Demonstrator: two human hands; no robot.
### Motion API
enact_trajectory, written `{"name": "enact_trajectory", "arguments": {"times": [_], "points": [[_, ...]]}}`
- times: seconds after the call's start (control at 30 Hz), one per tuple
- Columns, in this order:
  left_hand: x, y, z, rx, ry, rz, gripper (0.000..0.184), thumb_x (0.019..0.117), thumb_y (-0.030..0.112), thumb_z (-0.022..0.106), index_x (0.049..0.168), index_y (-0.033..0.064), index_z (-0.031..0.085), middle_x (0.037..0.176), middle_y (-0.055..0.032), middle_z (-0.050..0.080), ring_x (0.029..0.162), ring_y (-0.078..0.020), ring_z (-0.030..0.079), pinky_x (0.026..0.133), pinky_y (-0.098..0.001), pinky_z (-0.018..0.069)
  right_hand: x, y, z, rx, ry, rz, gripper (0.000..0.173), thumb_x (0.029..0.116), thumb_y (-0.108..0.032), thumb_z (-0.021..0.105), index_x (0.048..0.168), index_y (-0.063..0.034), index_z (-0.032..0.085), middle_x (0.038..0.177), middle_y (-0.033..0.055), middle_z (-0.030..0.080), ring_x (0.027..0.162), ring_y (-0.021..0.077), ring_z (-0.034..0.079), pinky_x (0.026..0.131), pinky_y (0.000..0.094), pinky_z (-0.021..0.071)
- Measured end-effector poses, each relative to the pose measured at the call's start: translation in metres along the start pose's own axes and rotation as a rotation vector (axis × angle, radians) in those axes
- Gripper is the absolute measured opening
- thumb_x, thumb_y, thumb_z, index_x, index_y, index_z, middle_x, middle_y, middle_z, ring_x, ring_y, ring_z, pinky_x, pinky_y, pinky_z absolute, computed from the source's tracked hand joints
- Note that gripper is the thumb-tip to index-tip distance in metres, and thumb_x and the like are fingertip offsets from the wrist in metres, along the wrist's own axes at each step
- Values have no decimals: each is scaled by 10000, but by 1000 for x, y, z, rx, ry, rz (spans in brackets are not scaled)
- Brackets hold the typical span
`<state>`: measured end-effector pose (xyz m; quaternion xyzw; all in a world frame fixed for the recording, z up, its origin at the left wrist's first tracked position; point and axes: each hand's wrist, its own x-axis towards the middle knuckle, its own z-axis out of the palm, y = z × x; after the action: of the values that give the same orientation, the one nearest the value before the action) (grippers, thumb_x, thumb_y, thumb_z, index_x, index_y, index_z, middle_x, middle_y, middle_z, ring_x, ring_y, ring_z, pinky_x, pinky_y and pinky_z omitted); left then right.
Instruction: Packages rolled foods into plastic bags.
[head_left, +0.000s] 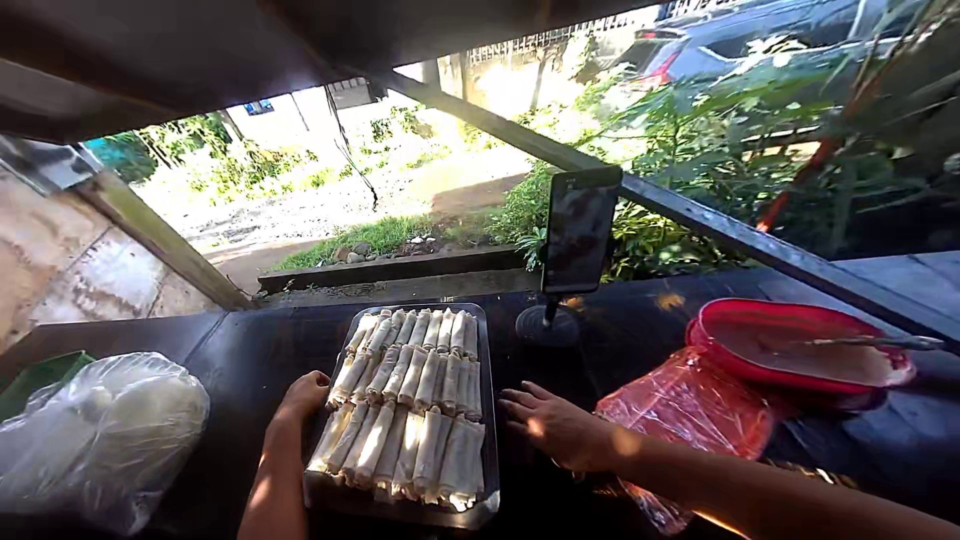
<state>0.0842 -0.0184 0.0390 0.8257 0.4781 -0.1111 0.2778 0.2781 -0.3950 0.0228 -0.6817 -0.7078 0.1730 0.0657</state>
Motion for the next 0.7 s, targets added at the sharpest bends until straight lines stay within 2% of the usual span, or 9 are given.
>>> {"name": "enact_trajectory", "arguments": {"times": [0.1, 0.17, 0.27, 0.33, 0.4, 0.5, 0.57, 0.63, 0.7], "points": [[-3, -1, -1, -29, 12, -32, 355, 1043, 205, 577, 1297, -39, 620, 1296, -292, 617, 1240, -409, 587, 1054, -581, 433, -8, 0, -4, -50, -66, 37, 319, 916, 102, 600, 1225, 58, 664, 1479, 269, 524, 1452, 465, 401, 1156, 631, 325], [-5, -2, -1, -63, 33, -26, 375, 1044, 223, 586, 1318, -35, 592, 1298, -288, 613, 1235, -405, 588, 1046, -579, 437, -13, 3, 1, -47, -48, 59, 299, 922, 103, 584, 1206, 55, 663, 1481, 258, 527, 1451, 448, 414, 1154, 604, 346], [-3, 1, 2, 36, 15, 71, 385, 1019, 121, 593, 1370, -30, 551, 1346, -272, 593, 1288, -404, 562, 1093, -571, 418, -18, 4, 7, -66, -9, 76, 278, 914, 94, 599, 1181, 53, 663, 1477, 264, 532, 1411, 447, 473, 1137, 601, 374], [-3, 6, 1, 154, 2, 50, 365, 1022, 107, 574, 1367, -13, 567, 1380, -262, 575, 1327, -405, 537, 1104, -585, 409, -18, 3, 9, -77, 12, 82, 278, 902, 85, 624, 1175, 58, 672, 1482, 264, 529, 1409, 447, 477, 1138, 607, 372], [-6, 5, -5, 210, 20, -88, 373, 1025, 212, 577, 1346, 23, 597, 1377, -240, 598, 1326, -397, 552, 1068, -614, 435, -18, 4, 15, -100, 92, 52, 281, 855, 96, 672, 1129, 45, 699, 1447, 252, 570, 1376, 440, 520, 1112, 602, 410], [-22, -3, -29, 114, 116, -195, 473, 1021, 349, 592, 1331, -8, 607, 1365, -275, 593, 1316, -432, 547, 1062, -642, 424, -22, 9, 21, -129, 201, 2, 326, 757, 112, 747, 1072, 34, 721, 1393, 242, 618, 1318, 437, 578, 1065, 597, 463], [-39, 1, -46, -2, 213, -155, 449, 1028, 330, 595, 1299, -27, 624, 1304, -294, 618, 1268, -448, 571, 1053, -636, 420, -25, 12, 23, -124, 212, -3, 337, 741, 111, 757, 1067, 36, 718, 1396, 247, 615, 1313, 446, 580, 1065, 602, 462], [-56, 12, -55, -96, 297, -47, 402, 1030, 303, 614, 1235, -41, 648, 1176, -292, 661, 1142, -447, 625, 993, -629, 454, -24, 13, 27, -136, 252, -26, 347, 701, 117, 773, 1033, 30, 721, 1370, 249, 630, 1277, 453, 605, 1038, 605, 485], [-76, 40, -53, -129, 314, 62, 365, 1015, 283, 638, 1208, -26, 664, 1131, -273, 673, 1090, -438, 638, 950, -647, 470, -22, 13, 27, -131, 217, -8, 339, 724, 119, 751, 1051, 32, 721, 1389, 254, 616, 1298, 455, 589, 1063, 604, 465]]}}
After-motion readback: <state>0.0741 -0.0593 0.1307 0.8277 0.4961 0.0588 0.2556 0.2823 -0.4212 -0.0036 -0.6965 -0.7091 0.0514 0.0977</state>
